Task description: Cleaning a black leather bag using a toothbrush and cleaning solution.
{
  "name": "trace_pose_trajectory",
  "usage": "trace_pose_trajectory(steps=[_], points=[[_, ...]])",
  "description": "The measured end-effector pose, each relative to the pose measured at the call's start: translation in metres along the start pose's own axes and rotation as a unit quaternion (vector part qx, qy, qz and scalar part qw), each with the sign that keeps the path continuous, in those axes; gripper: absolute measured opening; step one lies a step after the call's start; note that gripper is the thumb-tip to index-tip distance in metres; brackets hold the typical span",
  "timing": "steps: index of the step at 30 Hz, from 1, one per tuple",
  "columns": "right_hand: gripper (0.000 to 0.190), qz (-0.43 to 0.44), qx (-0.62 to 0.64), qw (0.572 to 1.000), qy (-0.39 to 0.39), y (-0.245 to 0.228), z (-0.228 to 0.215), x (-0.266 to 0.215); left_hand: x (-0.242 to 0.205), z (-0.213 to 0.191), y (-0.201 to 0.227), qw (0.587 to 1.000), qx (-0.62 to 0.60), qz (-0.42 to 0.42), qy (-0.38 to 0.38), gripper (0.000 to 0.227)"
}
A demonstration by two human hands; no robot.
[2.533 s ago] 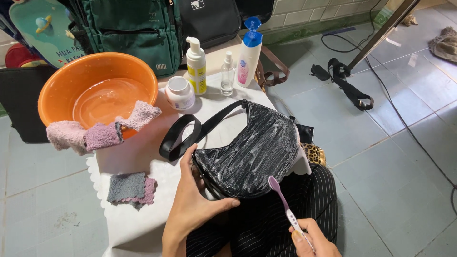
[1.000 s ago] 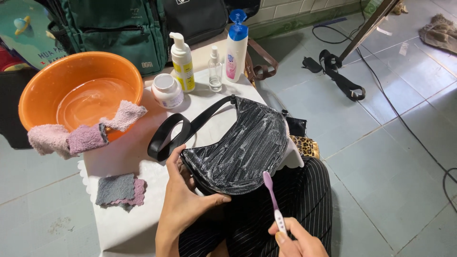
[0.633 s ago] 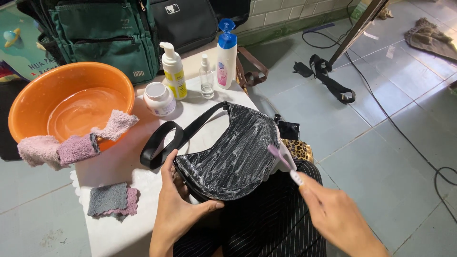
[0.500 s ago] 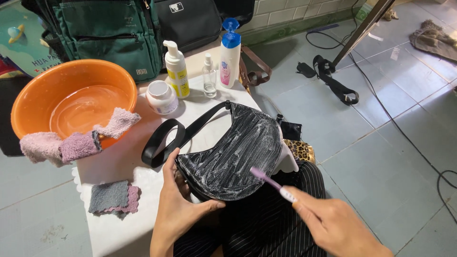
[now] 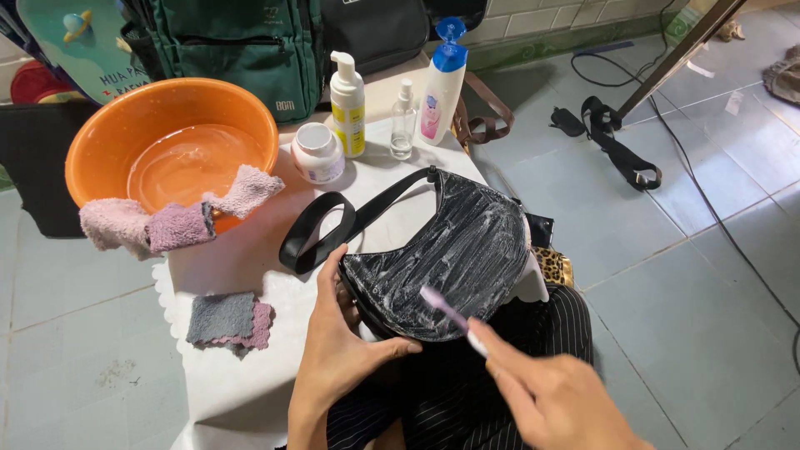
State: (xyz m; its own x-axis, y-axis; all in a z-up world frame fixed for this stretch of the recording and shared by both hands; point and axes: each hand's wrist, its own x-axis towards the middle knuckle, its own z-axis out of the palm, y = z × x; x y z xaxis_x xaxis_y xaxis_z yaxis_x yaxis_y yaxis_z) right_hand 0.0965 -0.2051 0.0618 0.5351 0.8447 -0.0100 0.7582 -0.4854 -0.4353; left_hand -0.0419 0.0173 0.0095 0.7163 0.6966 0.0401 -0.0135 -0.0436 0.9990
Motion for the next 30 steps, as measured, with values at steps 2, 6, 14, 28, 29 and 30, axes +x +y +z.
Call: trace_pose_trajectory(steps=[2,6,14,28,29,30], points=[[0.056,-0.030,-0.003,0.999,-0.011,0.000,0.003,0.003,-0.001,0.000,-0.002,1.000,0.000,0.009,0.001,0.140],[0.060,0.004,0.022,0.996,-0.088,-0.011,-0.009,0.009,0.000,-0.002,0.001,1.000,-0.009,0.027,-0.005,0.134],[0.054,0.003,-0.068,0.989,-0.131,-0.003,-0.025,0.027,0.001,-0.004,0.001,0.999,-0.026,0.016,-0.010,0.134],[0.050,0.102,0.031,0.962,-0.252,0.013,-0.072,0.035,0.002,-0.005,-0.002,0.998,-0.054,-0.004,-0.020,0.133],[0.048,0.168,-0.080,0.966,-0.181,0.007,-0.077,0.040,0.002,-0.005,-0.004,0.999,-0.038,-0.007,-0.013,0.134],[0.046,0.227,-0.190,0.950,-0.102,0.000,-0.084,0.047,0.003,-0.004,-0.006,1.000,-0.023,-0.009,-0.005,0.135]])
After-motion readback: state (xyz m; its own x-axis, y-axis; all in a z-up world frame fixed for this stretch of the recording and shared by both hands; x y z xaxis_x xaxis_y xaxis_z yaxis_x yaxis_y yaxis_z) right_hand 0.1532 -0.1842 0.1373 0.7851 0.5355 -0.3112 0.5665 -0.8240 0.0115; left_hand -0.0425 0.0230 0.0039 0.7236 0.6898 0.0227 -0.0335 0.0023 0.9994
